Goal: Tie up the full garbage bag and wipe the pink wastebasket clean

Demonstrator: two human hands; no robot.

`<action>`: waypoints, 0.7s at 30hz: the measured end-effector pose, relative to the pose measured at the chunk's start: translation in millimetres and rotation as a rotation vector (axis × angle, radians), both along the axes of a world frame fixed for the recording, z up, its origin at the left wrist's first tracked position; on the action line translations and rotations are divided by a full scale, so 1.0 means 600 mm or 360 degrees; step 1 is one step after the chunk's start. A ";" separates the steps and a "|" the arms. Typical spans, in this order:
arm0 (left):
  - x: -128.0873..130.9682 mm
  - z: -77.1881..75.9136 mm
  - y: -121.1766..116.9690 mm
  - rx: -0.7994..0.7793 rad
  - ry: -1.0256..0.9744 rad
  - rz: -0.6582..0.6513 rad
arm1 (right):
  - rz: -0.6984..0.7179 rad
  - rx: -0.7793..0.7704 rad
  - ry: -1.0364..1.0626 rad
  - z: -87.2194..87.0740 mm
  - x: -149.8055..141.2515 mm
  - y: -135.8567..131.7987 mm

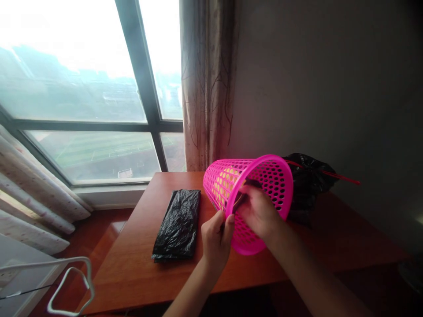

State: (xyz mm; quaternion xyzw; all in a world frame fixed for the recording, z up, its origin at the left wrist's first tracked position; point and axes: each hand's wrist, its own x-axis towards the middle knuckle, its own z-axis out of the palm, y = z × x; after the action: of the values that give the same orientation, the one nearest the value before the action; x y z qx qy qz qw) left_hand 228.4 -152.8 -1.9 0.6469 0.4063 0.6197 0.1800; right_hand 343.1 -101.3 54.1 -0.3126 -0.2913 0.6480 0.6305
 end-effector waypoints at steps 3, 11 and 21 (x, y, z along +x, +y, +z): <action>0.000 0.002 -0.002 -0.0024 0.0101 -0.0009 | 0.0012 -0.0064 0.0102 0.050 0.024 0.027; -0.005 0.002 0.003 -0.0045 0.0133 -0.0020 | 0.0025 0.0568 -0.1093 -0.031 0.004 -0.051; -0.038 0.016 0.020 -0.0022 0.0136 0.0132 | 0.0441 0.1716 -0.3374 -0.095 0.212 0.056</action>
State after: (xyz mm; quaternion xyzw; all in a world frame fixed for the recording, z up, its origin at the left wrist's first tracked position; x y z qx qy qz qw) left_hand 205.7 -141.1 7.8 0.6541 0.4443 0.5958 0.1411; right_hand 470.0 -68.0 -3.0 -0.3525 -0.9313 -0.0756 0.0511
